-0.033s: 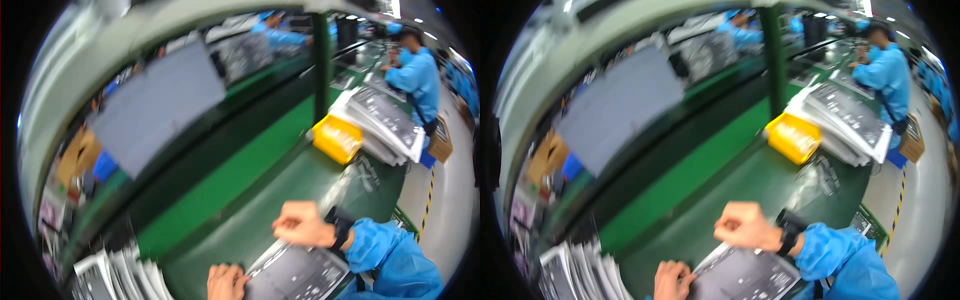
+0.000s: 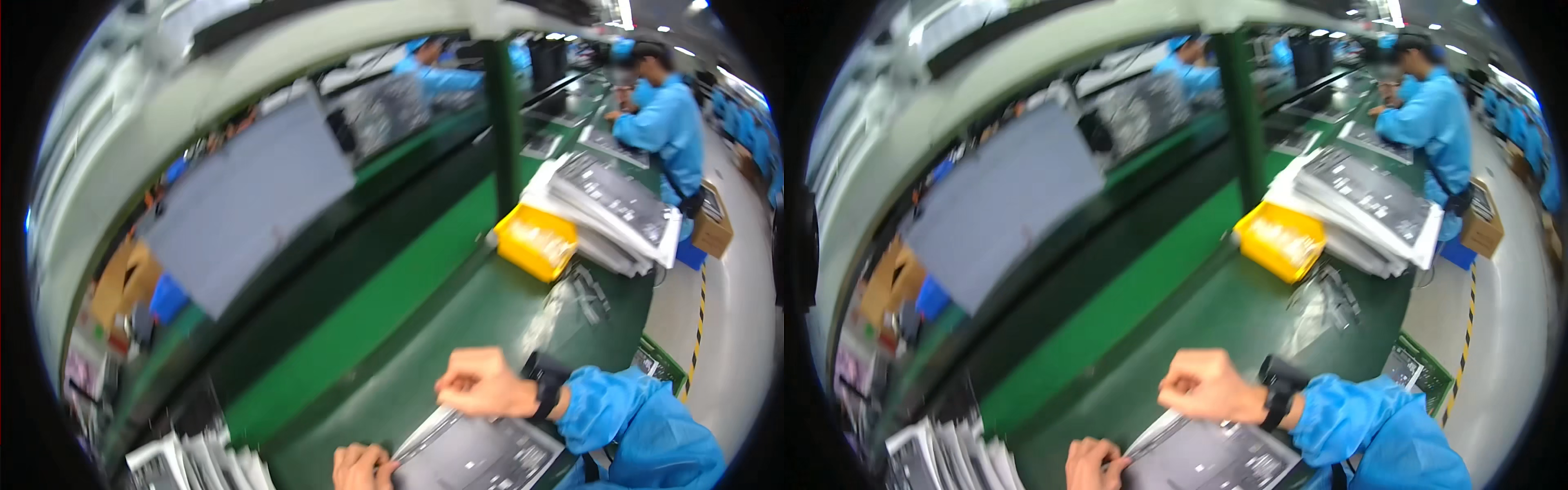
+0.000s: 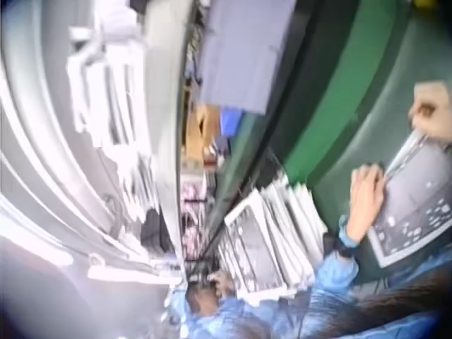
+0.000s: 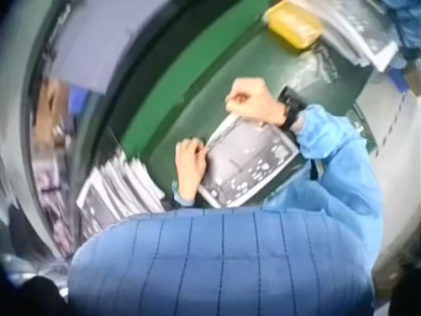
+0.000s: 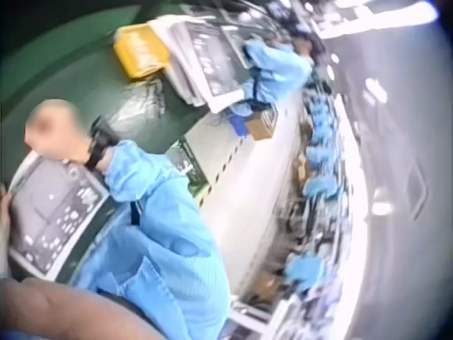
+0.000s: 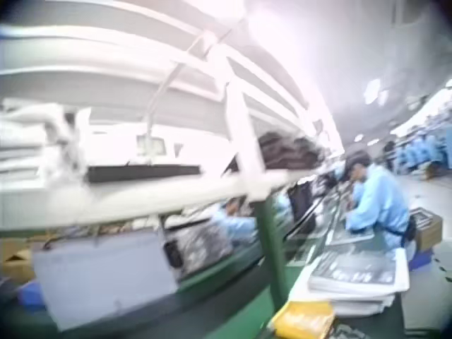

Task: Manually assembling laptop or tablet internal components on a factory production line.

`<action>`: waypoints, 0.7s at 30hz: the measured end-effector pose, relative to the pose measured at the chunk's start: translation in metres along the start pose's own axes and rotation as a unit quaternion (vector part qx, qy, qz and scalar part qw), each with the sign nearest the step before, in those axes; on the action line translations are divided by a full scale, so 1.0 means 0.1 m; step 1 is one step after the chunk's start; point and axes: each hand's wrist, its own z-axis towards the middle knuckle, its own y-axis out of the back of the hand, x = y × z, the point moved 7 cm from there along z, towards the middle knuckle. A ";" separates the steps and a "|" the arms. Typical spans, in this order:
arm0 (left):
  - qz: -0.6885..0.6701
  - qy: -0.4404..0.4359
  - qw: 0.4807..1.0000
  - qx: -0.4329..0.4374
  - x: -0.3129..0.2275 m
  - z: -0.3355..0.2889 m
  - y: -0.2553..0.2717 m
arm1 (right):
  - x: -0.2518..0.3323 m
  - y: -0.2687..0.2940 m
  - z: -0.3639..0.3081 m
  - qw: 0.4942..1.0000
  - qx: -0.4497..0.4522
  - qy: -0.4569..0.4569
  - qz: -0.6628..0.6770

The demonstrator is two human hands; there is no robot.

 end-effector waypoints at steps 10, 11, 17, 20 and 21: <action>-0.067 0.005 0.998 -0.020 1.13 1.14 0.29 | -0.10 -0.02 0.08 1.000 -0.022 -0.006 0.001; -0.086 0.015 0.996 -0.024 1.34 1.24 0.29 | -0.11 -0.04 0.09 1.000 -0.020 0.005 -0.003; -0.027 -0.021 0.997 -0.071 2.22 1.72 0.23 | -0.10 -0.08 0.07 0.998 -0.045 0.025 -0.032; 0.004 -0.056 0.993 -0.108 2.55 1.92 0.27 | 0.00 -0.09 0.04 0.997 -0.052 0.015 -0.048; -0.017 -0.032 0.994 -0.103 2.71 1.95 0.25 | -0.01 -0.12 0.04 0.998 -0.046 0.012 -0.052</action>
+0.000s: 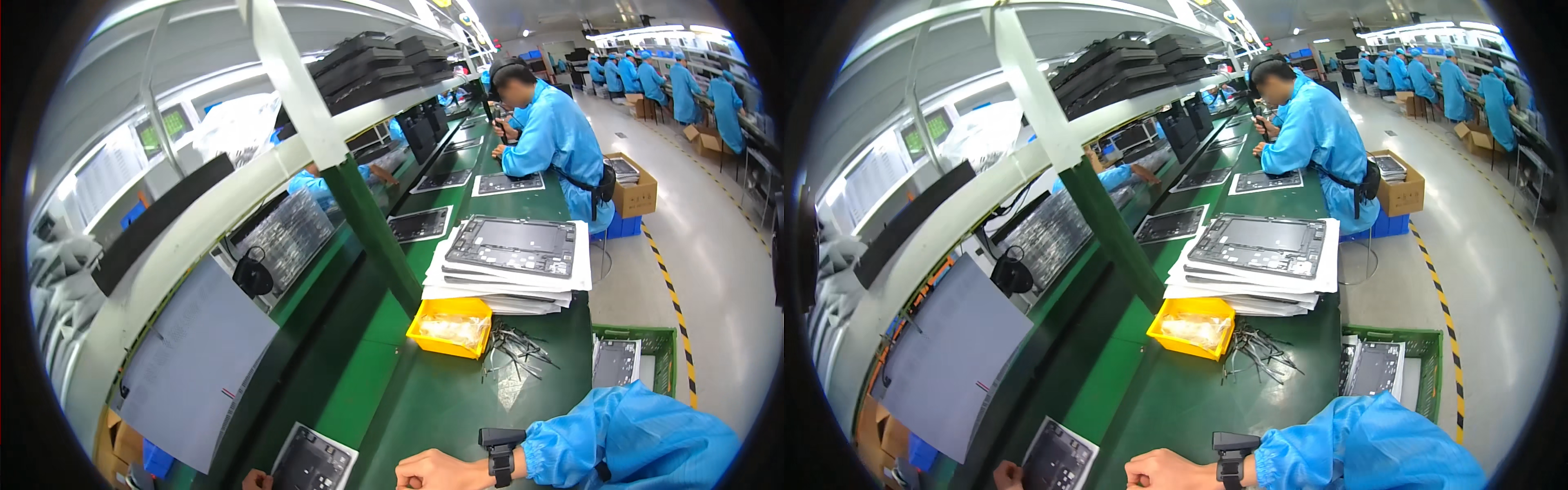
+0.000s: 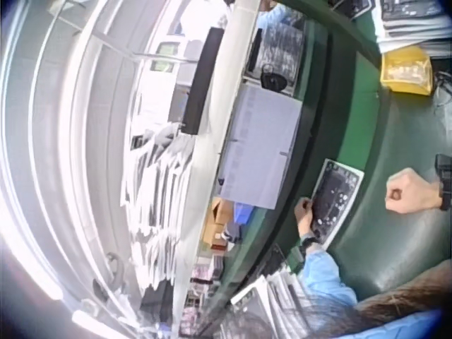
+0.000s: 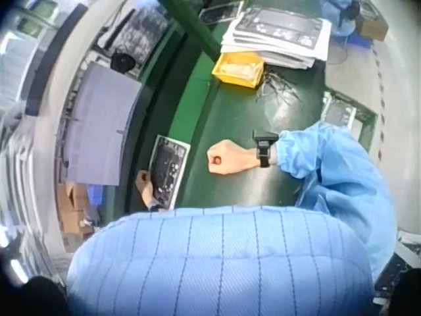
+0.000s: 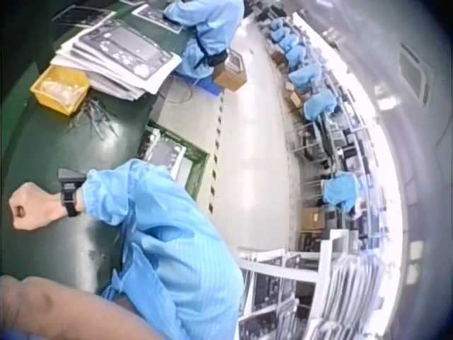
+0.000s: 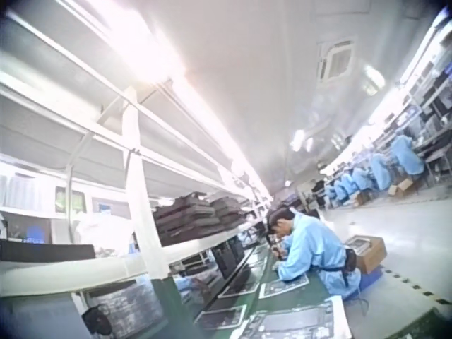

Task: Manually assembling laptop or tablet internal components on a factory production line.

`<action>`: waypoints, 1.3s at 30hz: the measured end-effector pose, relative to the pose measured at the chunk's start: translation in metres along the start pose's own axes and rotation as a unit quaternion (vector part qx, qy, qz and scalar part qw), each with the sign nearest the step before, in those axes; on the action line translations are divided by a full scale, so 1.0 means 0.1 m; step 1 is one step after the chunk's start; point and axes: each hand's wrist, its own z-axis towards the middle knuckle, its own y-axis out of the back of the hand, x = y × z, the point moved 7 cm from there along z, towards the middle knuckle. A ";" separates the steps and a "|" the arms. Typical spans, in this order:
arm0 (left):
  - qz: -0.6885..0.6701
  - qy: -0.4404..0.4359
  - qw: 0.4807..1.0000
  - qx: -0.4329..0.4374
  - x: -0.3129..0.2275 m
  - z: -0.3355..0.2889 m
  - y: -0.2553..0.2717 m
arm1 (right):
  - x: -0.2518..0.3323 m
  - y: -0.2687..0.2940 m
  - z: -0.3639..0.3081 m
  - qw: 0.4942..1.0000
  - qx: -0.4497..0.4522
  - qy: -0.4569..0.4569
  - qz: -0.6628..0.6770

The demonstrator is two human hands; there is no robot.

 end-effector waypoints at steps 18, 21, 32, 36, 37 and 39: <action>0.051 0.095 0.983 -0.152 0.46 -0.11 0.33 | -0.13 -0.20 0.09 0.995 0.089 -0.037 -0.034; 0.139 0.062 0.957 -0.246 0.19 -0.21 0.46 | -0.17 -0.24 0.06 0.994 0.091 -0.037 -0.041; -0.007 -0.015 0.871 -0.491 -1.62 -0.53 0.32 | -0.33 -0.26 0.00 0.988 0.124 -0.094 -0.023; -0.110 -0.084 0.845 -0.516 -2.92 -0.19 0.21 | -0.46 -0.20 -0.03 0.982 0.170 -0.082 -0.022; -0.131 -0.096 0.835 -0.526 -3.21 -0.07 0.12 | -0.63 -0.14 -0.05 0.980 0.190 -0.063 -0.014; -0.149 -0.058 0.853 -0.497 -3.87 0.27 -0.25 | -1.23 0.48 -0.35 0.994 -0.061 -0.011 -0.093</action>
